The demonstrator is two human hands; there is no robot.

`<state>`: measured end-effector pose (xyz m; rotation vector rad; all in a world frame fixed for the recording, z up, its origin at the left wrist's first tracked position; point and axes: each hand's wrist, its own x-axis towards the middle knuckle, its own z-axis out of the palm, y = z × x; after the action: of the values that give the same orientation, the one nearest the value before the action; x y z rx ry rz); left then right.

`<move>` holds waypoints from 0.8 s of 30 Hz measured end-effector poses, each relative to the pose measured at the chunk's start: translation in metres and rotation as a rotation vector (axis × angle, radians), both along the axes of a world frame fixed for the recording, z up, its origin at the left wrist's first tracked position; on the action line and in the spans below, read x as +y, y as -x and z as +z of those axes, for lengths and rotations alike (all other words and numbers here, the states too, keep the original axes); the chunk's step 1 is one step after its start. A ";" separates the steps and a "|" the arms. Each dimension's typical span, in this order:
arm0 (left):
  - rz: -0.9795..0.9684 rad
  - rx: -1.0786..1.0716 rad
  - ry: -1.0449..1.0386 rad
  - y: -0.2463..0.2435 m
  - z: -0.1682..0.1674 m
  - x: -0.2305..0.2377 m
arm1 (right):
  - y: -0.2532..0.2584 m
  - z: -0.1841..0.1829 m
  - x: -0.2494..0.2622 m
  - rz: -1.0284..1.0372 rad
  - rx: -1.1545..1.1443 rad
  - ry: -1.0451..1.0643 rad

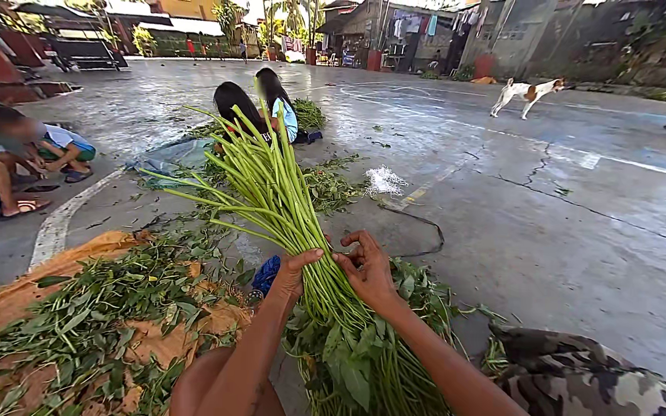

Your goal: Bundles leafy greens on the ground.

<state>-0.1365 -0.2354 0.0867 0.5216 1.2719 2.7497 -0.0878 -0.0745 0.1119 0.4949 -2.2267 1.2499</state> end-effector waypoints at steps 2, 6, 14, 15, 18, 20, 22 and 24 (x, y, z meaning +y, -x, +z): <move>-0.017 0.004 -0.007 -0.001 0.000 0.000 | 0.002 0.008 0.002 0.056 -0.047 -0.017; 0.046 -0.030 -0.004 -0.001 0.001 -0.001 | 0.002 0.022 0.008 0.107 -0.107 -0.083; 0.115 -0.089 0.076 -0.006 0.005 0.008 | 0.009 0.036 0.002 -0.124 0.319 -0.582; 0.124 -0.092 0.111 -0.004 0.005 0.009 | 0.009 0.040 0.001 -0.122 0.305 -0.642; 0.115 -0.090 0.182 -0.003 0.002 0.009 | 0.015 0.048 0.004 -0.051 0.253 -0.778; 0.088 -0.068 0.212 -0.002 0.002 0.010 | 0.021 0.047 0.008 -0.017 0.250 -0.810; 0.061 -0.062 0.232 -0.003 0.002 0.011 | 0.025 0.045 0.015 0.025 0.169 -0.722; 0.021 -0.074 0.228 -0.004 0.000 0.011 | 0.030 0.041 0.023 0.084 -0.027 -0.492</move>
<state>-0.1324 -0.2241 0.0863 0.3846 1.5533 2.5659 -0.1179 -0.0512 0.1532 0.7630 -2.5605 0.7369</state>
